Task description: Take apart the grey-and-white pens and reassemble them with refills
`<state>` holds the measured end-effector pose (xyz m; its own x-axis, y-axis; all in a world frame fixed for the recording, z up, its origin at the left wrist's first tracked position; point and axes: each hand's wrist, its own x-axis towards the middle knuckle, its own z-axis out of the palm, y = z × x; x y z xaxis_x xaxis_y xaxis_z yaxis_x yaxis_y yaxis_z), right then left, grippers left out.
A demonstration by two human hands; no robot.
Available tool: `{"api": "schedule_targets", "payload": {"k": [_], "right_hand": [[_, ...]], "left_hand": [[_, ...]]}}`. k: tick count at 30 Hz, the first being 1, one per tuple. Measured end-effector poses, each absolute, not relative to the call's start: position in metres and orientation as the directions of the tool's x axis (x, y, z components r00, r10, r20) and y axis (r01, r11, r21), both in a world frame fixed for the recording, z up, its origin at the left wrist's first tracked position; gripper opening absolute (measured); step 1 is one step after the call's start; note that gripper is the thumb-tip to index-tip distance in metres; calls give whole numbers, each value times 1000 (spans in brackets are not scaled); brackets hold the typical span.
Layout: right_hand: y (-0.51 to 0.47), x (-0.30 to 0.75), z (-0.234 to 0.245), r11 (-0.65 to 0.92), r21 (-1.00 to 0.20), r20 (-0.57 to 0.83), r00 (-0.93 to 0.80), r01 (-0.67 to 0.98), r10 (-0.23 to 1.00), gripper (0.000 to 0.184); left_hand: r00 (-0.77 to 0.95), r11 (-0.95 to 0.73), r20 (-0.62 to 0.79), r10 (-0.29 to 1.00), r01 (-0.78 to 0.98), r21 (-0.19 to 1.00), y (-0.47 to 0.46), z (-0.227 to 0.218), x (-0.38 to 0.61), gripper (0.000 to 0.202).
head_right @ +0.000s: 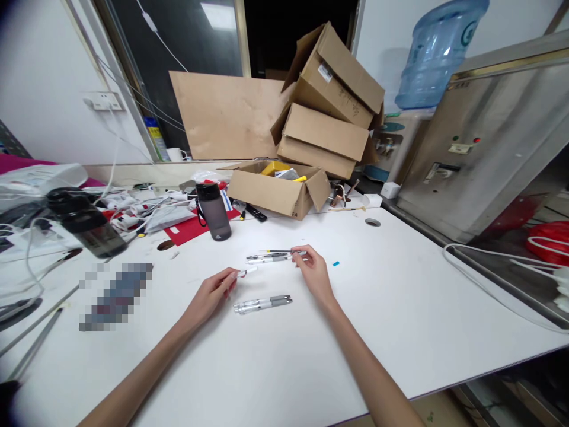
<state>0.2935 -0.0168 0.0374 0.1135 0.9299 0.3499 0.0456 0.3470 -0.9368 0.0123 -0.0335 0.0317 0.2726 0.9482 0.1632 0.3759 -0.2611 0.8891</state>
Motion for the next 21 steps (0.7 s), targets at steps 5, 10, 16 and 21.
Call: {"api": "schedule_targets", "payload": {"k": [5, 10, 16, 21], "right_hand": [[-17, 293, 39, 343, -939, 344, 121, 27, 931, 25], [-17, 293, 38, 325, -946, 325, 115, 18, 939, 27], [-17, 292, 38, 319, -948, 316, 108, -10, 942, 28], [-19, 292, 41, 319, -948, 315, 112, -12, 942, 26]], "left_hand": [[283, -264, 164, 945, 369, 891, -34, 33, 13, 35], [286, -262, 156, 945, 380, 887, -34, 32, 12, 36], [283, -265, 157, 946, 399, 878, -34, 31, 12, 37], [284, -265, 156, 946, 402, 877, -34, 33, 12, 36]]}}
